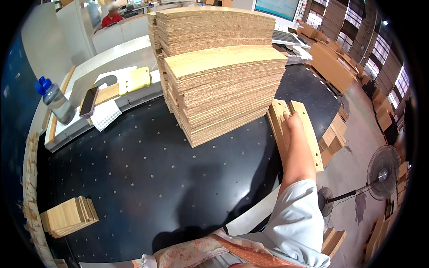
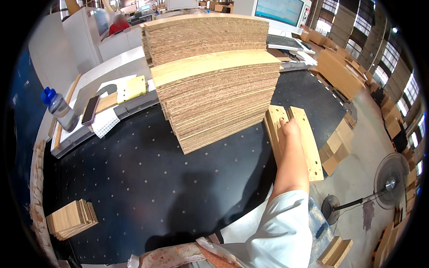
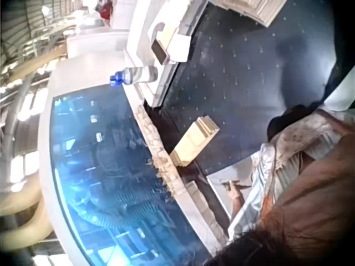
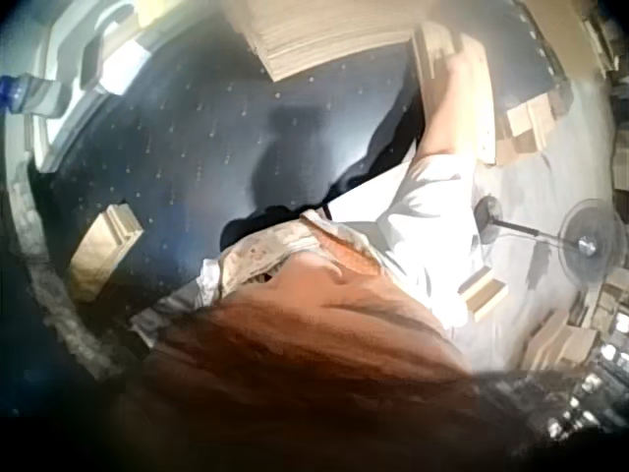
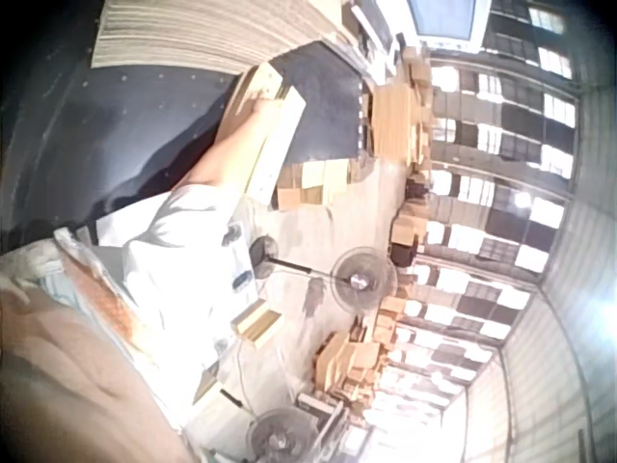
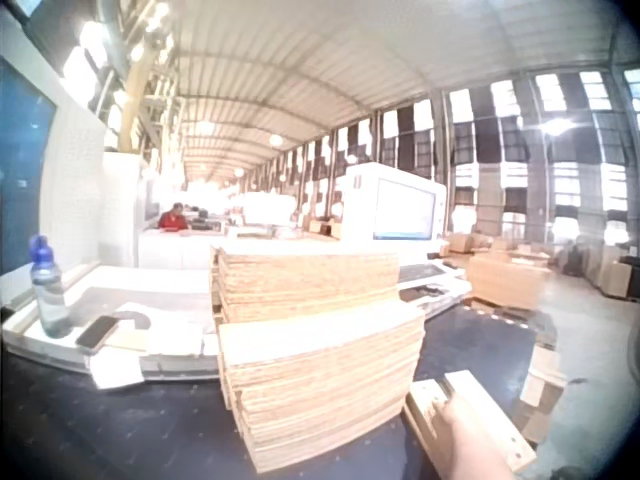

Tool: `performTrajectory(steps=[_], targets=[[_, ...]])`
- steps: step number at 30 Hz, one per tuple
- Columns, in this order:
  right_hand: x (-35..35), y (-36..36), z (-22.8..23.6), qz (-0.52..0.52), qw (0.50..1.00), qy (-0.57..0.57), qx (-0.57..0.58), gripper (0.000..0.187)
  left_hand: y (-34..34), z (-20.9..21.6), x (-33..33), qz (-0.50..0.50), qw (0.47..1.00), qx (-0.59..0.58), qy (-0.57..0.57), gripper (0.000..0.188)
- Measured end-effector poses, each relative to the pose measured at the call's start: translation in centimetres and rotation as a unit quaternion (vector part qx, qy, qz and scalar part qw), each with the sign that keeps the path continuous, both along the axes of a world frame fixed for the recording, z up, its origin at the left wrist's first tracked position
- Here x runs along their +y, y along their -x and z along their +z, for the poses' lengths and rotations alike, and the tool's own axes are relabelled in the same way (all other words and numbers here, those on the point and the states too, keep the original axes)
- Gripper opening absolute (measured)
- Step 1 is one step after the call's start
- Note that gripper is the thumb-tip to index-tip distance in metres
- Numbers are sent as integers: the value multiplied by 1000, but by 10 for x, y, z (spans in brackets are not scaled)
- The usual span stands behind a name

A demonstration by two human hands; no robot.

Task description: The person picks up wooden planks from a work table, uses an air nozzle to blow off debris, turns the planks over to check their surfaces, and places them onto different stacks.

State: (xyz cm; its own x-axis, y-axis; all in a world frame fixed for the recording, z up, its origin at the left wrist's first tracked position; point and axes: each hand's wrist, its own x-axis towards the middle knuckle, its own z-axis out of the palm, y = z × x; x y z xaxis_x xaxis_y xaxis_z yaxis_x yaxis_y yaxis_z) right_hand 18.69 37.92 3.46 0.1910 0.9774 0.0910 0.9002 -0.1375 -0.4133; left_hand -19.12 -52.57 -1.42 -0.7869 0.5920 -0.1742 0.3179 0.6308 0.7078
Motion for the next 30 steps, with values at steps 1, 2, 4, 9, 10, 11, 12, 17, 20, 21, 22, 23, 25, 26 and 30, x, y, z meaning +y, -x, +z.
performTrajectory(steps=[1,2,4,9,10,11,12,17,20,21,22,23,25,26,30], targets=[[10,1,-1,9,1000,16,-4,73,-5,4,22,62,995,-79,21,21],[19,0,-3,8,998,60,5,74,-6,5,44,94,987,-122,33,21],[14,17,18,12,989,145,20,76,-15,2,83,129,975,-176,46,22],[13,11,20,14,963,160,214,79,-11,-16,143,144,959,-236,62,29],[13,9,19,14,962,147,230,79,-9,-20,149,145,956,-246,65,31],[14,8,18,23,955,151,253,80,-7,-23,153,148,955,-250,66,33],[17,6,16,33,948,154,275,80,-4,-25,156,153,952,-256,67,35],[46,-17,-9,49,959,158,231,79,12,-37,147,185,941,-273,74,47],[50,-23,-20,56,964,138,220,79,21,-46,122,217,932,-280,76,55],[49,-23,-22,62,971,120,198,79,24,-50,109,230,928,-282,76,57],[48,-23,-23,69,976,103,177,79,27,-54,93,248,924,-283,73,60],[46,-21,-21,73,983,81,149,80,27,-58,71,270,916,-287,71,63],[32,-2,-9,95,990,42,96,81,23,-67,9,333,897,-288,46,68],[9,22,15,147,988,3,52,83,13,-74,-32,375,883,-282,19,70],[-31,23,31,194,974,-95,-62,73,10,-105,-101,485,849,-196,-72,44]])
